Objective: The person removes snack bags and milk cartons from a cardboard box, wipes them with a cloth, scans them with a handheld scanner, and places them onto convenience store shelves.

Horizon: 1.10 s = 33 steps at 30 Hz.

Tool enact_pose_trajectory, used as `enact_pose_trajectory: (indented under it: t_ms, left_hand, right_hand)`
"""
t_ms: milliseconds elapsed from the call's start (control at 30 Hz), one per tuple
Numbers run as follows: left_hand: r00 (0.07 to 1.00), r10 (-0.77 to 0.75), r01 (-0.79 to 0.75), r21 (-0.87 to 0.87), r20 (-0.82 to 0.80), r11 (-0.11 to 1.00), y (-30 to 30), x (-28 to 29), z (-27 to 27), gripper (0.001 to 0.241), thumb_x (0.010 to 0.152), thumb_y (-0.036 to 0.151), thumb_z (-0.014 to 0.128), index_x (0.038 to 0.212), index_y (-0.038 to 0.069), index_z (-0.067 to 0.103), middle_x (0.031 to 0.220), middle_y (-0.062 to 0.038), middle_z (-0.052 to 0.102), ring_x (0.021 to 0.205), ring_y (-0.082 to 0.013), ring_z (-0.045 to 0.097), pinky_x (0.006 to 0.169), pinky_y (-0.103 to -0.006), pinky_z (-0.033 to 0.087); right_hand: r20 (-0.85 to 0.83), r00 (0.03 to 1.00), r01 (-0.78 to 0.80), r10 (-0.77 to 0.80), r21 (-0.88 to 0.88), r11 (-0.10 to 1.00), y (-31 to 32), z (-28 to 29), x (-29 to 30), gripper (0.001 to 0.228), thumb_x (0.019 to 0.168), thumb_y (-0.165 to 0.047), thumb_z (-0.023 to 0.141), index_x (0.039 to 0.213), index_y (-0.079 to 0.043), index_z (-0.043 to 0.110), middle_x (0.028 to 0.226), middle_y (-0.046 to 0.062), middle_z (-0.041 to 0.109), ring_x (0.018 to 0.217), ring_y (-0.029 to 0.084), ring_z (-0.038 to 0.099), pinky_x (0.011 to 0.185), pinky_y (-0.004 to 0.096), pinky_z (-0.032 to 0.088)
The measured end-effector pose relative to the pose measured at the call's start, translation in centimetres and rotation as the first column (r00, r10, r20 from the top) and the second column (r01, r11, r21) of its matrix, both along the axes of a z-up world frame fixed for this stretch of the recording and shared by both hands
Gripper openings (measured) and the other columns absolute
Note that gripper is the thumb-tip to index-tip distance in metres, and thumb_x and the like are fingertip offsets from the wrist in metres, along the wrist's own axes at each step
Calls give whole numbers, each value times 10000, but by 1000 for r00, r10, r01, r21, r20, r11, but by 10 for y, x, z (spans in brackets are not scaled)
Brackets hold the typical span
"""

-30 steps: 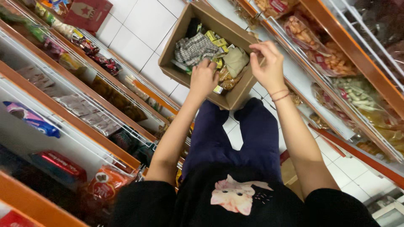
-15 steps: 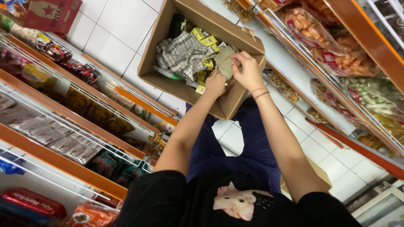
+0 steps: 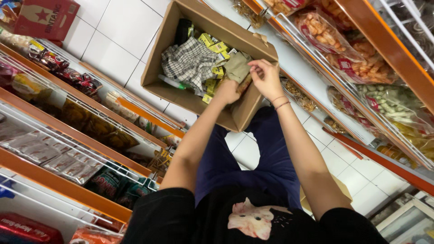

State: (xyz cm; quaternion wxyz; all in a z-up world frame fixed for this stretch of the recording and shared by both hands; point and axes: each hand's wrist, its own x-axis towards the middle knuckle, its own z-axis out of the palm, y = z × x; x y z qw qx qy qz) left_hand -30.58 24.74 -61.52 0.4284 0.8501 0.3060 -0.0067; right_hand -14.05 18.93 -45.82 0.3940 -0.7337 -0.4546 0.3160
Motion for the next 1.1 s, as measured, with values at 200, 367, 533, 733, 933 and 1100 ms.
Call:
enact_pose_trajectory:
  t_ms: [200, 367, 533, 733, 933, 1100]
  left_hand:
    - [914, 333, -189, -482, 232, 855, 47, -36, 72, 310, 851, 75, 698, 633, 8, 489, 614, -107, 533, 611, -136, 477, 581, -330, 453]
    - [673, 663, 11, -900, 329, 435, 67, -69, 152, 197, 840, -13, 638, 711, 32, 495, 818, -38, 628, 714, -125, 598, 699, -292, 542]
    - [452, 814, 368, -907, 365, 202, 58, -75, 191, 164, 843, -9, 614, 797, 98, 498, 930, -62, 638, 842, -163, 638, 625, -300, 519]
    - [534, 844, 133, -991, 50, -25, 45, -61, 147, 221, 930, 252, 585, 1019, 59, 646, 1016, -108, 706, 898, -214, 689, 763, -323, 567]
    - [817, 562, -441, -486, 131, 755, 22, 6, 49, 389, 887, 227, 727, 1257, 138, 651, 1254, -167, 653, 1116, -321, 645, 937, -419, 555]
    - [940, 262, -216, 211, -219, 953, 8, 48, 24, 913, 626, 260, 876, 1442, 209, 471, 1451, -209, 481, 1335, -394, 463, 934, -578, 416]
  right_hand:
    - [-151, 986, 79, -75, 26, 997, -3, -12, 6, 257, 948, 24, 635, 1185, -29, 722, 1084, 60, 652, 997, 127, 678, 877, 262, 602]
    - [-385, 881, 325, -275, 68, 943, -3, -20, -7, 536, 1016, -117, 653, 1516, -64, 466, 1355, 86, 579, 1270, 204, 581, 1080, 323, 541]
    - [-993, 9, 384, -114, -102, 918, -15, 15, -28, 722, 925, -302, 734, 1509, -18, 416, 1413, 130, 605, 1292, 278, 603, 1062, 440, 554]
    - [-435, 873, 292, -222, 101, 951, -20, 90, -29, 649, 879, -100, 884, 1401, 1, 512, 1337, 119, 661, 1208, 268, 677, 1056, 387, 572]
    - [170, 921, 345, -350, 60, 937, -44, 137, 1, 486, 872, -12, 892, 1264, 40, 610, 1132, 143, 738, 1046, 216, 746, 892, 328, 607]
    - [-343, 843, 472, -416, 99, 876, -72, 120, 18, 431, 914, 37, 786, 1293, 28, 580, 1233, 116, 711, 1097, 153, 714, 948, 287, 606]
